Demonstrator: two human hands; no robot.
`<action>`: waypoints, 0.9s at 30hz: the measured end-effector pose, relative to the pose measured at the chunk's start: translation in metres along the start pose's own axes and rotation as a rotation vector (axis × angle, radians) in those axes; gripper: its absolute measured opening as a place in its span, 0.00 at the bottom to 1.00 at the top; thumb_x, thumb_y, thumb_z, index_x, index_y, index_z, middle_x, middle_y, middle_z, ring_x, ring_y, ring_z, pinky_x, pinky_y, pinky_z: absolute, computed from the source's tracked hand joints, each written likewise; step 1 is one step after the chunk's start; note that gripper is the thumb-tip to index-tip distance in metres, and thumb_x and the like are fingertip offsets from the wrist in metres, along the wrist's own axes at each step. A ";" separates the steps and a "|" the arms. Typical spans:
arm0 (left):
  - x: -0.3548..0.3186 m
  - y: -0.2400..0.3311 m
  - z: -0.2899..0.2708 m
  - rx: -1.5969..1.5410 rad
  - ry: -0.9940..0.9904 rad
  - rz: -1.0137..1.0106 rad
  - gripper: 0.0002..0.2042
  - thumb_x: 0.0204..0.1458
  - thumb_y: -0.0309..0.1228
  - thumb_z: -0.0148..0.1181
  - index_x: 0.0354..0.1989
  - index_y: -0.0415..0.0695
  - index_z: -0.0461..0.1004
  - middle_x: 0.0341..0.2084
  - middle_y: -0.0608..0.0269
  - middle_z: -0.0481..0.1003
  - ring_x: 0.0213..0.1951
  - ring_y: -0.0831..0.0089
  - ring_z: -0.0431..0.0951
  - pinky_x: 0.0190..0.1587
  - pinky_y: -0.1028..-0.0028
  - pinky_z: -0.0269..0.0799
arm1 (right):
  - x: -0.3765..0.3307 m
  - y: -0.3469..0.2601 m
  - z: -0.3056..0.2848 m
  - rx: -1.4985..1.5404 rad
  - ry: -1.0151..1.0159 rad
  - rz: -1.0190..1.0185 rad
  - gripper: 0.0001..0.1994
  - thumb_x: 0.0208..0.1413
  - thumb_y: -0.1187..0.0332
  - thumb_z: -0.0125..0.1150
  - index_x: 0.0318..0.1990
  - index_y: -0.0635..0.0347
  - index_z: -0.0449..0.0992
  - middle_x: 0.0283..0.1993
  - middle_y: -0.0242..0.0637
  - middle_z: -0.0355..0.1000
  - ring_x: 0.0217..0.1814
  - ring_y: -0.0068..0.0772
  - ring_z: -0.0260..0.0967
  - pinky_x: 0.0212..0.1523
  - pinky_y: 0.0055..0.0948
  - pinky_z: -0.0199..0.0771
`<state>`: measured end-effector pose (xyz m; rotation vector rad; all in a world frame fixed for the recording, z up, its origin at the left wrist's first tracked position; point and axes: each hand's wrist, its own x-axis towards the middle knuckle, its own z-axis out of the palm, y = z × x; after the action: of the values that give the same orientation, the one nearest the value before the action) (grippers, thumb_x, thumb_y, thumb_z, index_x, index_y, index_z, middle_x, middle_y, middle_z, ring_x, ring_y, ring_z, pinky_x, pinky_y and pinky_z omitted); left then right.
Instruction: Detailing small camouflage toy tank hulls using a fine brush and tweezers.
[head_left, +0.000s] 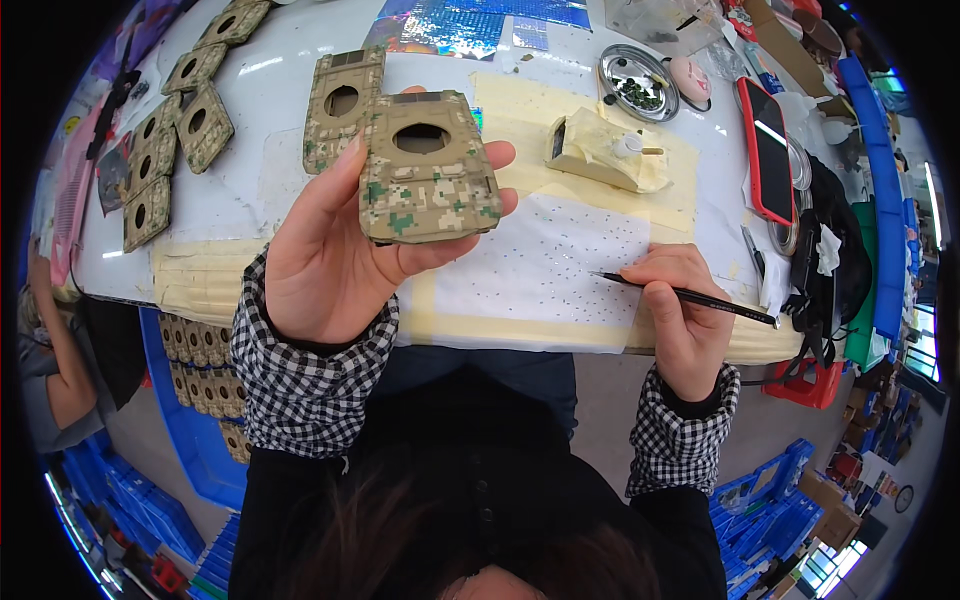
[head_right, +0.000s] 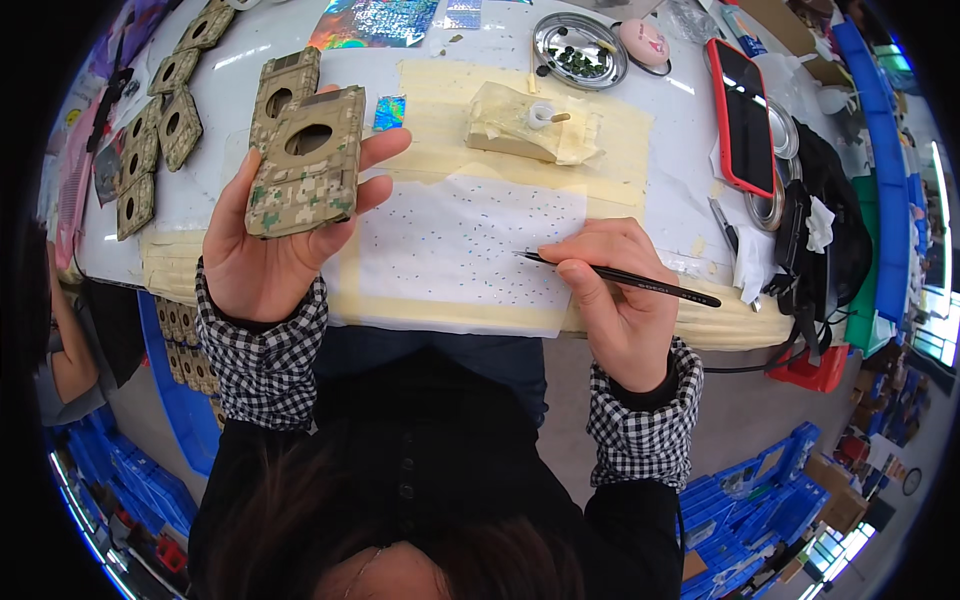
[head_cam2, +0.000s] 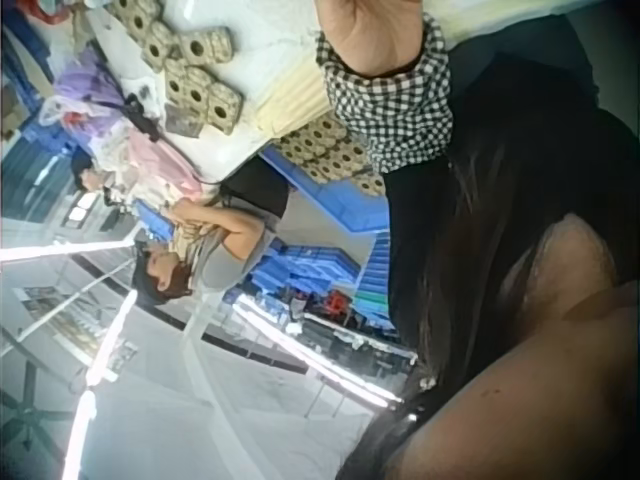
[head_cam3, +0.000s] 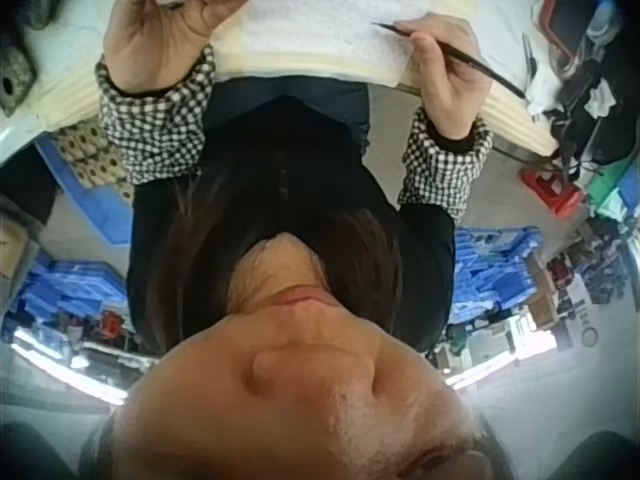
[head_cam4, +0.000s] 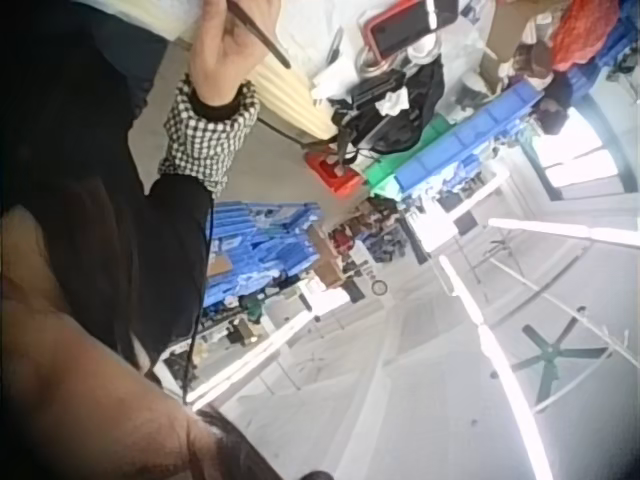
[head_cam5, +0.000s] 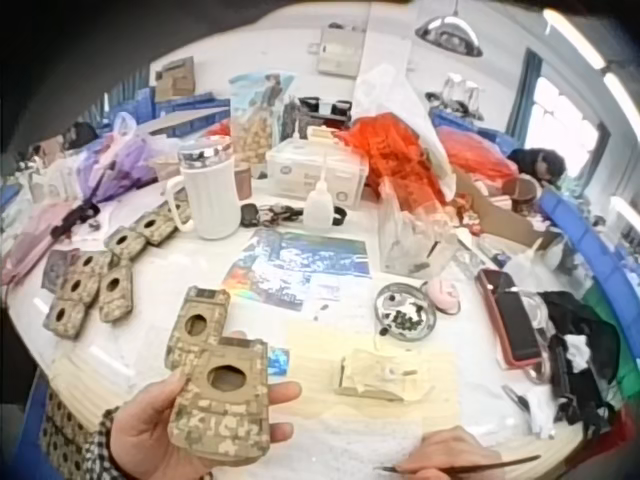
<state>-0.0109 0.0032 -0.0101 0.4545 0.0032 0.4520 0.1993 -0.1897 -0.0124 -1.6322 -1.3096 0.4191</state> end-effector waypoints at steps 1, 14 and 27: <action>0.000 0.000 0.000 -0.002 0.000 -0.002 0.28 0.65 0.42 0.26 0.66 0.32 0.45 0.61 0.30 0.53 0.59 0.42 0.63 0.57 0.61 0.71 | 0.000 0.000 0.001 0.003 0.003 0.002 0.05 0.53 0.73 0.61 0.34 0.65 0.79 0.32 0.34 0.76 0.39 0.33 0.66 0.40 0.27 0.67; 0.000 0.000 0.000 0.005 -0.002 0.005 0.27 0.65 0.41 0.26 0.66 0.32 0.45 0.61 0.30 0.54 0.59 0.42 0.63 0.57 0.61 0.71 | 0.001 0.000 0.000 -0.025 -0.011 -0.017 0.05 0.53 0.73 0.61 0.34 0.65 0.79 0.32 0.35 0.76 0.39 0.34 0.66 0.41 0.28 0.67; 0.001 0.000 0.000 0.011 0.005 0.004 0.28 0.65 0.42 0.26 0.65 0.32 0.46 0.61 0.31 0.54 0.59 0.43 0.63 0.57 0.62 0.71 | 0.000 0.000 -0.002 -0.085 0.007 -0.112 0.05 0.52 0.72 0.62 0.34 0.63 0.80 0.33 0.35 0.76 0.39 0.35 0.68 0.43 0.31 0.68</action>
<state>-0.0100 0.0030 -0.0099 0.4641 0.0094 0.4574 0.2007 -0.1905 -0.0113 -1.6191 -1.4230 0.2937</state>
